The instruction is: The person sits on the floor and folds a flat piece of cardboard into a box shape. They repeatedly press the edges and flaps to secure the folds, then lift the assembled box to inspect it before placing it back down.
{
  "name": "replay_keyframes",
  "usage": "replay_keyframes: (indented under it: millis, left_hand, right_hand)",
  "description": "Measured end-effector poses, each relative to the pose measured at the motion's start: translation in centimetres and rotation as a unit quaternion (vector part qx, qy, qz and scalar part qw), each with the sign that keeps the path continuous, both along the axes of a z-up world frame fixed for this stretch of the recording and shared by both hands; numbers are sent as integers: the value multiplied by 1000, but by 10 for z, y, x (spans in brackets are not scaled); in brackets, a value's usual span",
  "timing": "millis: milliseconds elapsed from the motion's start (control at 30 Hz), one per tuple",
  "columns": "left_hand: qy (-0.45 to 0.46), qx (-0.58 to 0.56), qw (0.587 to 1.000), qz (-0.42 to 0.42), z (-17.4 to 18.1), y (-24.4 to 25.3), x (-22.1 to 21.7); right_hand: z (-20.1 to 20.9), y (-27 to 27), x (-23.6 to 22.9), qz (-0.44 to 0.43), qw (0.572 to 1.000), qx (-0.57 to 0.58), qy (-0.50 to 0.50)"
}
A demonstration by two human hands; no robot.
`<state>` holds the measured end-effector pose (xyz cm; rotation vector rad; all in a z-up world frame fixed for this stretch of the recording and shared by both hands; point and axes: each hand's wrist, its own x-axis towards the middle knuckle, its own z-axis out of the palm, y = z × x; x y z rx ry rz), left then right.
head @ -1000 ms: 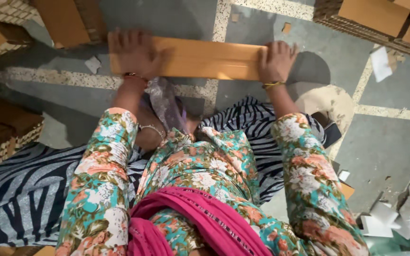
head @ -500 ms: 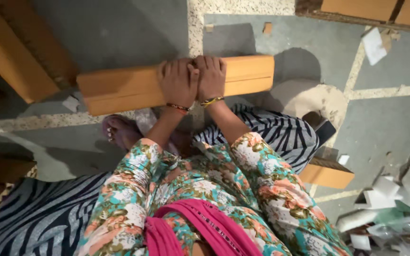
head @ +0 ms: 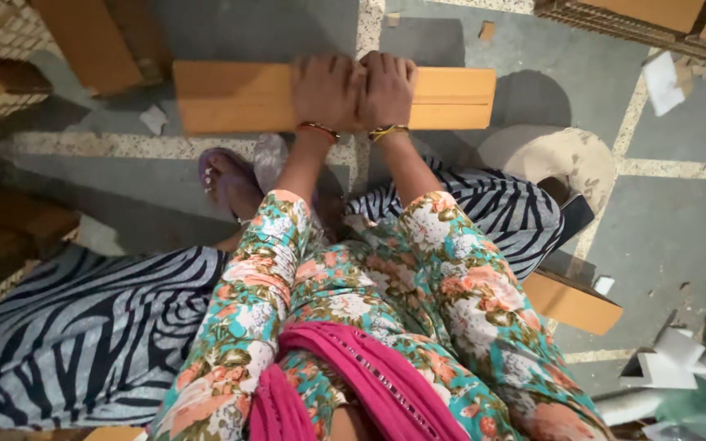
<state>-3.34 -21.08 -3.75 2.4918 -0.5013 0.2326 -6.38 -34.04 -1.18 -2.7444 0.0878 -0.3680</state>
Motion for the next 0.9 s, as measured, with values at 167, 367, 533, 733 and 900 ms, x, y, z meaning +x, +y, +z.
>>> replay_keyframes:
  millis: [167, 367, 533, 733, 900]
  left_hand:
    - [3, 82, 992, 96, -20, 129, 28]
    - [-47, 40, 994, 87, 0, 185, 37]
    - [87, 106, 982, 131, 0, 191, 55]
    - [71, 41, 988, 129, -4, 191, 50]
    - [54, 62, 984, 159, -9, 191, 56]
  right_hand:
    - [-23, -76, -13, 88, 995, 30, -39]
    - [-16, -202, -52, -53, 998, -45, -4]
    - [-9, -200, -51, -79, 991, 93, 49]
    - [-4, -196, -50, -82, 989, 117, 47]
    - [-14, -200, -52, -74, 988, 135, 28]
